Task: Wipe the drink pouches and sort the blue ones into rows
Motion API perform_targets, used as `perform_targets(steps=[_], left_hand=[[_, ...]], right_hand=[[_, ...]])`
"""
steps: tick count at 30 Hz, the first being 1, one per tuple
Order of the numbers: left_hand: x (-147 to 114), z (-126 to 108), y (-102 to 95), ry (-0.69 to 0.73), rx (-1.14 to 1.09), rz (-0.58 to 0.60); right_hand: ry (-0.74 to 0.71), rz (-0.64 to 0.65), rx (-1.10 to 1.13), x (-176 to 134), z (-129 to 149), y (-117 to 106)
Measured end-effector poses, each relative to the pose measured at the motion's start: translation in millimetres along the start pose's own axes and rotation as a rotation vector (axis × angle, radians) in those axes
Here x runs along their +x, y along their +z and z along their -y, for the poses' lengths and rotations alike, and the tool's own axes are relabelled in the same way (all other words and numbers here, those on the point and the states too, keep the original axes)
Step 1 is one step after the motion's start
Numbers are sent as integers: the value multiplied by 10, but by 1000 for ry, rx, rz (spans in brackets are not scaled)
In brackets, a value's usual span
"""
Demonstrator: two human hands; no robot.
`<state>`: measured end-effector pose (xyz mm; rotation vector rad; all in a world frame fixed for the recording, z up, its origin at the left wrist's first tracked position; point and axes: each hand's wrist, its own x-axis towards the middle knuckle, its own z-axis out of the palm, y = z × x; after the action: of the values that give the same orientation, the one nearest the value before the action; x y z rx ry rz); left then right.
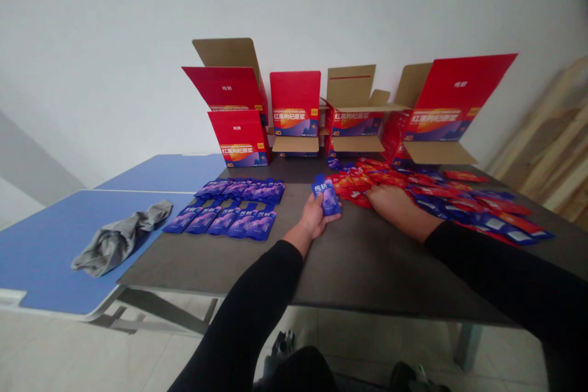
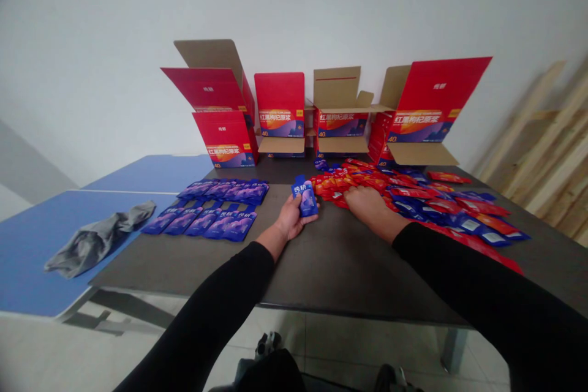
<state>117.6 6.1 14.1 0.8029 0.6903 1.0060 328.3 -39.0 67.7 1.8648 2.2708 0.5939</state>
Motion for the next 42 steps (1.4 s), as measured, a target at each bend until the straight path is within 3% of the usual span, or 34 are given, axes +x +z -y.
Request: perform_targets(steps=[6, 10, 13, 18, 22, 27, 32, 37, 42], left_hand=[[-9, -22, 14, 9, -14, -37], [6, -19, 10, 17, -5, -58], [9, -18, 11, 19, 3, -72], [-4, -22, 19, 23, -4, -63], [0, -39, 21, 10, -96, -25], [-3, -51, 32, 73, -155, -46], [-8, -38, 29, 164, -131, -76], [2, -32, 17, 174, -116, -105], [6, -9, 7, 175, -59, -66]], right_hand=[[215, 11, 164, -306, -143, -332], [268, -148, 349, -412, -323, -469], [417, -309, 611, -419, -328, -502], [624, -444, 1328, -283, 25, -374], [638, -543, 1703, -80, 425, -165], [575, -549, 2019, 120, 863, 15], [534, -539, 2075, 191, 1083, 124], [477, -541, 1789, 167, 1082, 198], [512, -414, 1653, 141, 1067, 226]])
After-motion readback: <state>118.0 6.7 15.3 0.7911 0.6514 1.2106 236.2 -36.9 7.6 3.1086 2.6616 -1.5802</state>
